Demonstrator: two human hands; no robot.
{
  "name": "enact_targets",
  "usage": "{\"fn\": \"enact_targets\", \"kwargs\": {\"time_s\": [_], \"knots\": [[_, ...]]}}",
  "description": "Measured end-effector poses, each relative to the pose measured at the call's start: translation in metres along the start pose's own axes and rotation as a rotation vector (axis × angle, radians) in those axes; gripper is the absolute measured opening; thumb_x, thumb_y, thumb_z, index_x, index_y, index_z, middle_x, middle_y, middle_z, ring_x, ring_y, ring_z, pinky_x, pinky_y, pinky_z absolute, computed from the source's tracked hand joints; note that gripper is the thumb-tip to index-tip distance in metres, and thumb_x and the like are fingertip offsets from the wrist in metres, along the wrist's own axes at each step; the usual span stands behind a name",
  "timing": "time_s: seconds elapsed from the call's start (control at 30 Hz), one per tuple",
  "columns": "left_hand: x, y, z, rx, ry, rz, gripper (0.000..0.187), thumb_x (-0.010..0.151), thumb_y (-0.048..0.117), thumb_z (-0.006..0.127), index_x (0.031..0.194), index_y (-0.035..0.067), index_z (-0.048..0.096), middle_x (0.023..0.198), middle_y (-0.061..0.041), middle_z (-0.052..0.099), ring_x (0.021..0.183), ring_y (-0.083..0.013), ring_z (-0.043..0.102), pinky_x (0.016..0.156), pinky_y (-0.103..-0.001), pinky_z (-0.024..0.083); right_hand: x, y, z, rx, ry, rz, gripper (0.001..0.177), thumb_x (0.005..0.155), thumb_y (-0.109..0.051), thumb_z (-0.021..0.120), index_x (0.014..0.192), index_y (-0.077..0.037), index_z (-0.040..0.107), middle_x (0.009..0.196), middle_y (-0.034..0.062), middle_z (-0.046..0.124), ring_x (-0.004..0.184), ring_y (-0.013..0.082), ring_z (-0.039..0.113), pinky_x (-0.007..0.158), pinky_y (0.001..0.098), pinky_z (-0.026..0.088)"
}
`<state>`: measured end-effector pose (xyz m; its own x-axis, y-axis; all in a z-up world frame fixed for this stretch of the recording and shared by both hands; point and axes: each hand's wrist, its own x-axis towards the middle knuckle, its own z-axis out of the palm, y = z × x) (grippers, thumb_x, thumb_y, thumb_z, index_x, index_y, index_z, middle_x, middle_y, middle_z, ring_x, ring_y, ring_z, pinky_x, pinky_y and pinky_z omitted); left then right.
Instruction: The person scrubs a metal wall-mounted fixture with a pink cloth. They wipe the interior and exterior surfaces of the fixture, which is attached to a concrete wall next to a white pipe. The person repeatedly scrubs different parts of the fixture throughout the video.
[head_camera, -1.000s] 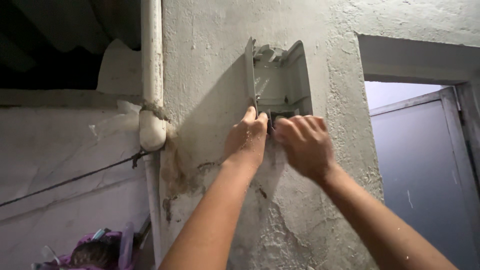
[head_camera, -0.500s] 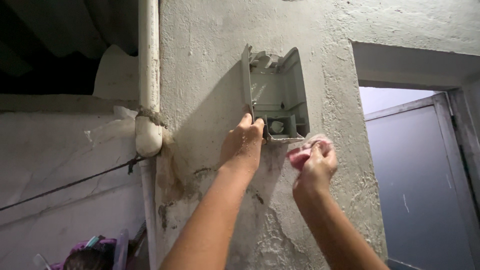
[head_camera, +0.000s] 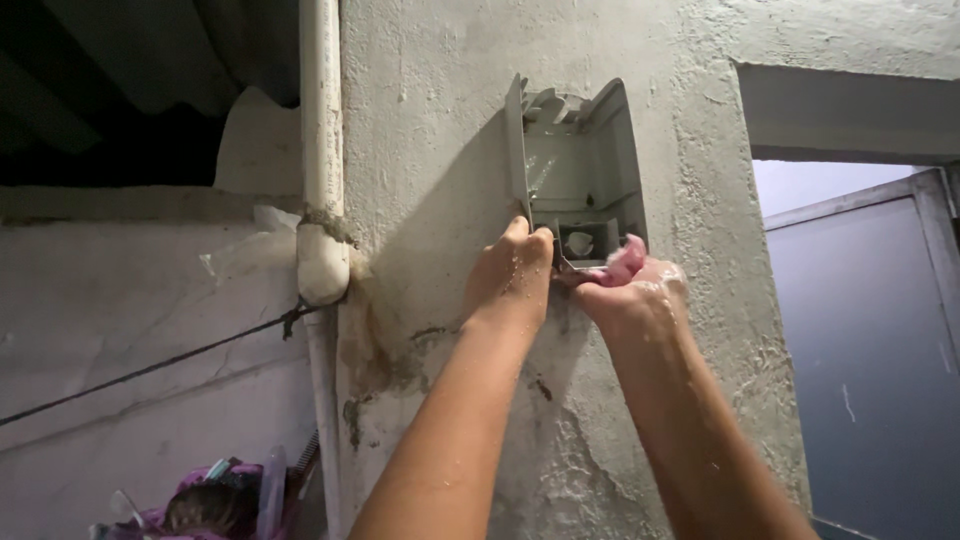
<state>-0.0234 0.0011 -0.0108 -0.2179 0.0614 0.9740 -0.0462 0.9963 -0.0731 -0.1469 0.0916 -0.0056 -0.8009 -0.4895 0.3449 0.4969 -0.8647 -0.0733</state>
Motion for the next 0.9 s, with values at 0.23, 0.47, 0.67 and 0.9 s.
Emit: {"fn": "enact_targets", "kwargs": {"time_s": [0.23, 0.47, 0.67, 0.9], "knots": [[0.0, -0.002, 0.006, -0.035, 0.048, 0.017, 0.01, 0.093, 0.006, 0.063, 0.101, 0.01, 0.068, 0.113, -0.017, 0.066, 0.101, -0.0428, 0.069, 0.083, -0.052, 0.057, 0.027, -0.067, -0.017, -0.36, -0.289, -0.193, 0.011, 0.099, -0.004, 0.06, 0.094, -0.005, 0.05, 0.066, 0.0014, 0.049, 0.045, 0.0112, 0.049, 0.053, 0.0283, 0.058], [-0.004, 0.004, -0.007, -0.041, -0.024, 0.001, 0.015, 0.086, 0.01, 0.072, 0.1, 0.009, 0.068, 0.112, -0.015, 0.066, 0.102, -0.0407, 0.069, 0.083, -0.051, 0.057, 0.031, -0.092, 0.03, -0.646, -0.672, -1.097, 0.014, 0.107, -0.009, 0.043, 0.12, -0.006, 0.047, 0.094, -0.0027, 0.062, 0.053, 0.016, 0.056, 0.051, 0.0276, 0.051], [-0.006, 0.002, -0.003, -0.024, 0.015, 0.004, 0.018, 0.087, 0.008, 0.07, 0.104, 0.009, 0.068, 0.111, -0.014, 0.067, 0.103, -0.0386, 0.07, 0.083, -0.05, 0.058, 0.033, -0.058, 0.05, -1.36, -0.481, -0.838, 0.026, 0.099, -0.003, 0.042, 0.121, -0.015, 0.043, 0.091, -0.0011, 0.064, 0.066, 0.0184, 0.066, 0.045, 0.0326, 0.052], [-0.005, 0.004, -0.002, -0.096, 0.028, -0.048, 0.019, 0.094, 0.005, 0.064, 0.112, 0.009, 0.066, 0.114, -0.014, 0.067, 0.102, -0.0401, 0.069, 0.085, -0.051, 0.056, 0.067, -0.073, 0.011, -1.72, -0.601, -1.323, 0.017, 0.089, 0.005, 0.055, 0.101, -0.001, 0.045, 0.095, 0.0086, 0.066, 0.077, 0.0176, 0.072, 0.063, 0.0284, 0.06]]}}
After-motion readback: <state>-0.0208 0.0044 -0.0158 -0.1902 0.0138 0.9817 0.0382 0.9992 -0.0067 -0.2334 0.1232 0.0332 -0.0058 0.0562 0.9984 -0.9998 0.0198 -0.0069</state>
